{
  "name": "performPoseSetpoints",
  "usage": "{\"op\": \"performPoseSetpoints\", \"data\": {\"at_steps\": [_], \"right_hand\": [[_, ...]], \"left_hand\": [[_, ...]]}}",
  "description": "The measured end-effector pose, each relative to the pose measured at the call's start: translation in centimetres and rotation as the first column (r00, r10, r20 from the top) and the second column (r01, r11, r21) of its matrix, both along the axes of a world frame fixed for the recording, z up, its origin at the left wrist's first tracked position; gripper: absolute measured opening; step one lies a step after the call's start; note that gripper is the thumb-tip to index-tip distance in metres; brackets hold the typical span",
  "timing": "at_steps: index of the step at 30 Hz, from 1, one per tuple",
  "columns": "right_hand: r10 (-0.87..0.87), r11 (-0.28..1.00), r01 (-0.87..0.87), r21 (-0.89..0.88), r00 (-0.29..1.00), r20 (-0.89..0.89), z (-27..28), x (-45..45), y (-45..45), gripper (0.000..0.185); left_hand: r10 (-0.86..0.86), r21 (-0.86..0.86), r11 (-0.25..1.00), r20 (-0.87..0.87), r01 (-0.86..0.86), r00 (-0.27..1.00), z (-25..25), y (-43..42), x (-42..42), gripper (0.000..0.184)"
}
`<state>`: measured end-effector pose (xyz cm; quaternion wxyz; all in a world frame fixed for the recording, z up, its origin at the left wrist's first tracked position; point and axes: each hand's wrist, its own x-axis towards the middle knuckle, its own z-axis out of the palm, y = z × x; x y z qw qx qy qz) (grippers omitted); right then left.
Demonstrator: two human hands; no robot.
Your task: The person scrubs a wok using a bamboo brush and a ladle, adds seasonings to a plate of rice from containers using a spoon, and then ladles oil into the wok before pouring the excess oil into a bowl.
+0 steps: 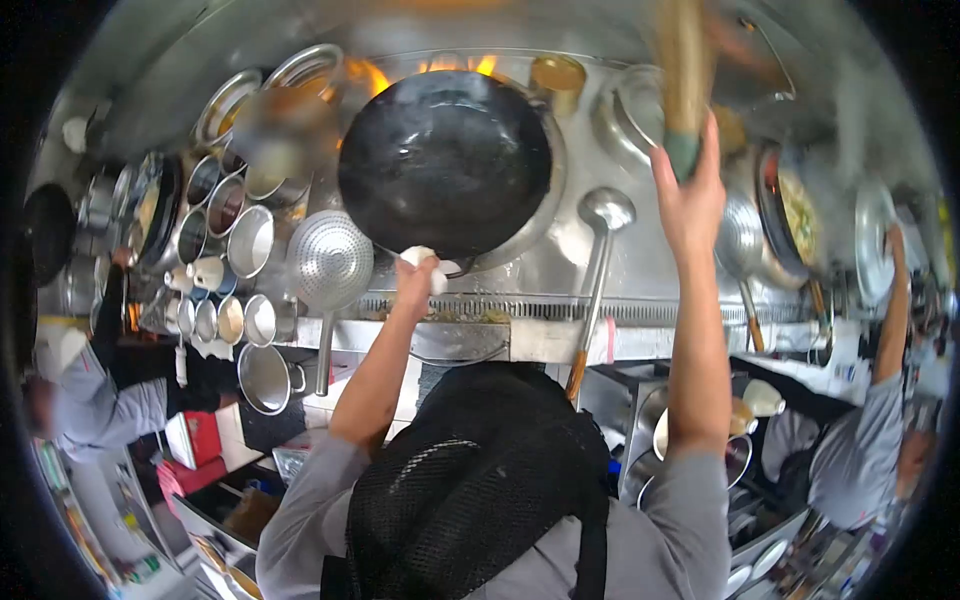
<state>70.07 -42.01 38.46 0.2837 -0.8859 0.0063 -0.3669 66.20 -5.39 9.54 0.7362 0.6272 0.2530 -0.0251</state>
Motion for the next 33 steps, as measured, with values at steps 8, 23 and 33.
{"op": "performPoseSetpoints", "data": {"at_steps": [8,23,33], "right_hand": [[0.133,0.990,-0.087,0.107,0.388,-0.912,-26.2,-23.4,4.3,0.095],[0.158,0.987,-0.079,0.137,0.430,-0.889,-22.1,-23.7,5.7,0.090],[0.568,0.464,-0.076,0.883,0.790,-0.230,-8.3,-7.3,8.6,0.076]], "left_hand": [[-0.105,-0.585,0.808,-0.017,0.076,0.994,5.7,2.3,-1.8,0.053],[-0.097,-0.286,0.956,-0.082,0.070,0.992,1.4,-0.1,-0.4,0.024],[-0.346,0.604,0.748,0.000,0.276,0.938,2.5,2.6,-11.1,0.082]]}}
